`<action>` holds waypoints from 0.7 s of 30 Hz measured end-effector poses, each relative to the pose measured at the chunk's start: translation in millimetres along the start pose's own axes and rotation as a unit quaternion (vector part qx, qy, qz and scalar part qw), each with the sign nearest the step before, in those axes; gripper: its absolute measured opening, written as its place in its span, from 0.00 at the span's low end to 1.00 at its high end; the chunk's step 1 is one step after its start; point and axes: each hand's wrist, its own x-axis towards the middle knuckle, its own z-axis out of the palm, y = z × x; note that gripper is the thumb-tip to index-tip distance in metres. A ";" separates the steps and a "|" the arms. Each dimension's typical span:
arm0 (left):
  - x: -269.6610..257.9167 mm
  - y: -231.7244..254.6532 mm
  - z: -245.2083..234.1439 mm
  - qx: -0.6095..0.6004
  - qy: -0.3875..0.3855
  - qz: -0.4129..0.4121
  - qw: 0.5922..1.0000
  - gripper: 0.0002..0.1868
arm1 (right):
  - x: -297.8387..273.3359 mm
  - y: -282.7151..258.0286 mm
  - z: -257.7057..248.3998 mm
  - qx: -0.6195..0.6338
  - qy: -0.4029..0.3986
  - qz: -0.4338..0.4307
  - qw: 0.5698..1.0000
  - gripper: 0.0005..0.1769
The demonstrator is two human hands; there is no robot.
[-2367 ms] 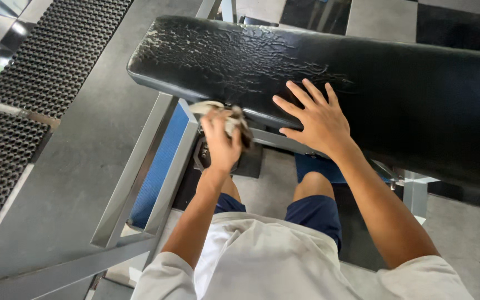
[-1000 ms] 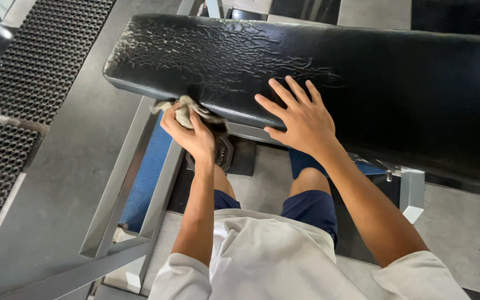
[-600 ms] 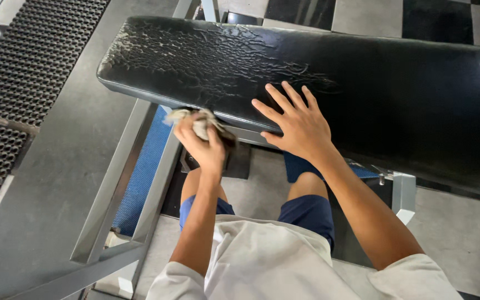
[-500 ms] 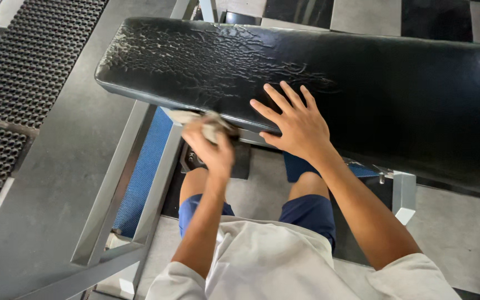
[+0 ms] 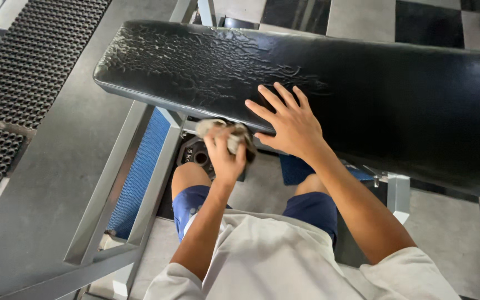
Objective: The person wipes down the surface and edges of a weight bench with a cloth while sitting on it.
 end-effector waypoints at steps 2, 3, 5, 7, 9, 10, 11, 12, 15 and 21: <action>12.4 -1.1 -10.0 0.005 -0.003 0.019 1.000 0.17 | 0.2 1.1 -0.1 -0.001 -0.001 -0.002 1.000 0.44; 16.9 -1.1 -15.6 0.009 -0.008 0.036 0.999 0.17 | -1.0 1.1 0.3 0.000 -0.003 -0.002 1.000 0.44; 33.0 -11.8 -24.8 0.025 0.048 -0.001 0.999 0.17 | -0.5 2.3 -1.1 0.006 -0.003 -0.003 1.000 0.44; 35.5 -17.8 -29.4 0.038 0.095 -0.040 0.994 0.16 | -4.3 0.3 0.4 0.016 -0.007 0.003 1.000 0.44; 33.5 -21.2 -23.4 0.046 0.078 -0.015 0.996 0.14 | -2.4 1.6 1.7 0.030 -0.009 0.012 0.999 0.45; 31.6 -5.8 -21.0 0.044 0.078 -0.012 0.996 0.14 | -2.1 2.5 0.7 0.028 -0.006 0.014 0.999 0.45; 29.7 9.4 -19.0 0.025 0.039 0.001 0.999 0.13 | -1.5 3.1 -0.3 0.033 -0.009 0.014 0.999 0.44; 26.5 24.6 -17.1 0.007 0.000 0.012 1.000 0.13 | -1.1 3.7 -1.0 0.037 -0.014 0.012 0.999 0.43; -1.2 8.6 -0.5 -0.050 -0.014 0.001 0.999 0.16 | -2.0 4.0 -1.4 0.029 -0.022 0.007 0.999 0.45; 32.1 23.4 -17.7 0.015 0.042 -0.015 0.999 0.14 | -13.1 17.9 -24.8 0.021 -0.130 0.018 0.991 0.50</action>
